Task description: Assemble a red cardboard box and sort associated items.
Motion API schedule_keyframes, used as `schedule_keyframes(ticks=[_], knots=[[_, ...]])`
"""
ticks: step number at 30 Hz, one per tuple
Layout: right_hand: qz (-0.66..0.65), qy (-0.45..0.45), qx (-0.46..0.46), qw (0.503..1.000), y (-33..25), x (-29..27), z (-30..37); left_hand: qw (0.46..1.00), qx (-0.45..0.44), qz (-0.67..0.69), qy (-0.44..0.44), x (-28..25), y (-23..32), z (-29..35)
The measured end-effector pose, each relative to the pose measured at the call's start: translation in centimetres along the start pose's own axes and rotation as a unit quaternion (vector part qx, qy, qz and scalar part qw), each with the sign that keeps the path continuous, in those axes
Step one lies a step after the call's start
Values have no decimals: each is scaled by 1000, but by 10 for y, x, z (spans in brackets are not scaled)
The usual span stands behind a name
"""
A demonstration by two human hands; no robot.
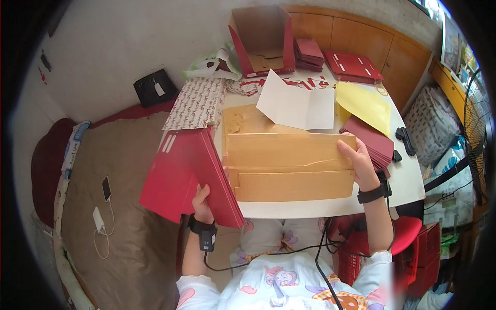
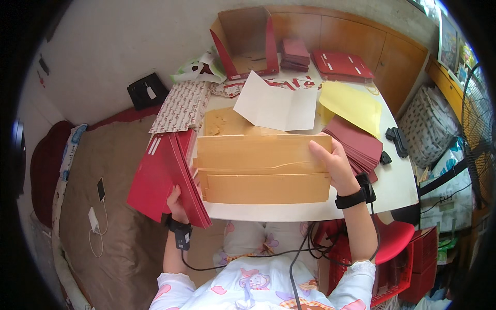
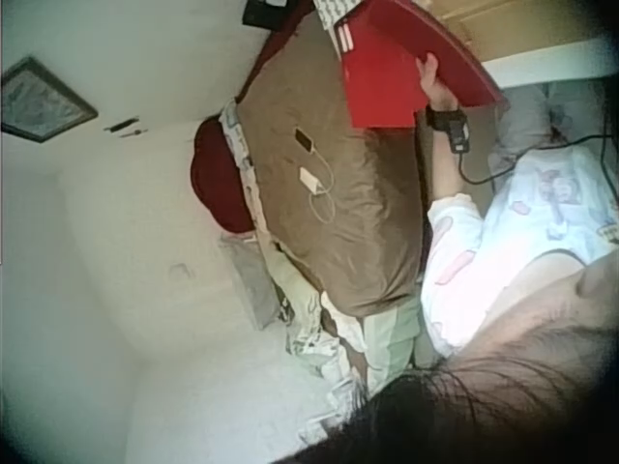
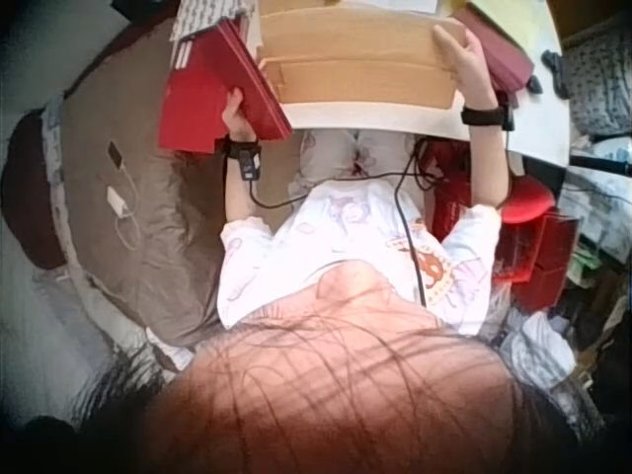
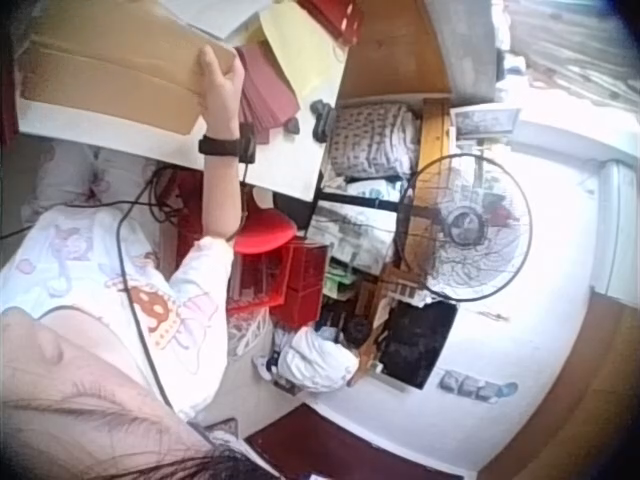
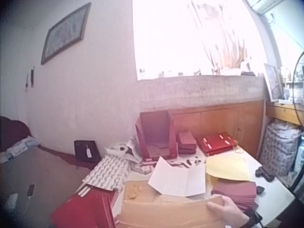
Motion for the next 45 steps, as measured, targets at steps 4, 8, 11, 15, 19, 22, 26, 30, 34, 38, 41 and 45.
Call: schedule_keyframes(ticks=[4,8,11,15,19,22,26,30,34,38,41,45], knots=[[1,58,32,998,-1,0,-8,996,-24,41,-70,-2,-9,-1],[0,77,48,996,11,-2,-14,993,-43,38,-104,17,3,7],[107,64,-91,988,4,6,-10,991,-98,-40,-76,25,4,11],[158,94,-203,962,1,10,-4,992,-63,-100,41,24,4,12],[246,109,-326,906,-12,18,8,993,-37,-90,68,20,5,11],[352,72,-390,848,-18,24,16,993,-25,-83,84,17,4,11],[311,69,-344,883,-9,17,16,993,-17,-73,89,7,1,12],[111,63,-227,965,3,11,13,995,-36,-53,72,-6,-6,10],[-7,-15,-92,996,17,8,17,993,-26,-49,104,-13,-8,10],[-19,-57,-15,998,22,16,30,986,-55,-5,156,-25,-13,8],[-64,-78,43,994,23,21,34,985,-77,30,153,-31,-15,6],[-88,-76,78,990,20,26,36,980,-109,73,152,-28,-18,1]])
Point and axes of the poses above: each hand's wrist, its own z-axis away from the middle knuckle, its own x-axis out of the palm, y = z × x, the point moved 6 cm from there along -z, towards the middle knuckle, and after that the axes turned 6 degrees about y, right-handed, at the moved point
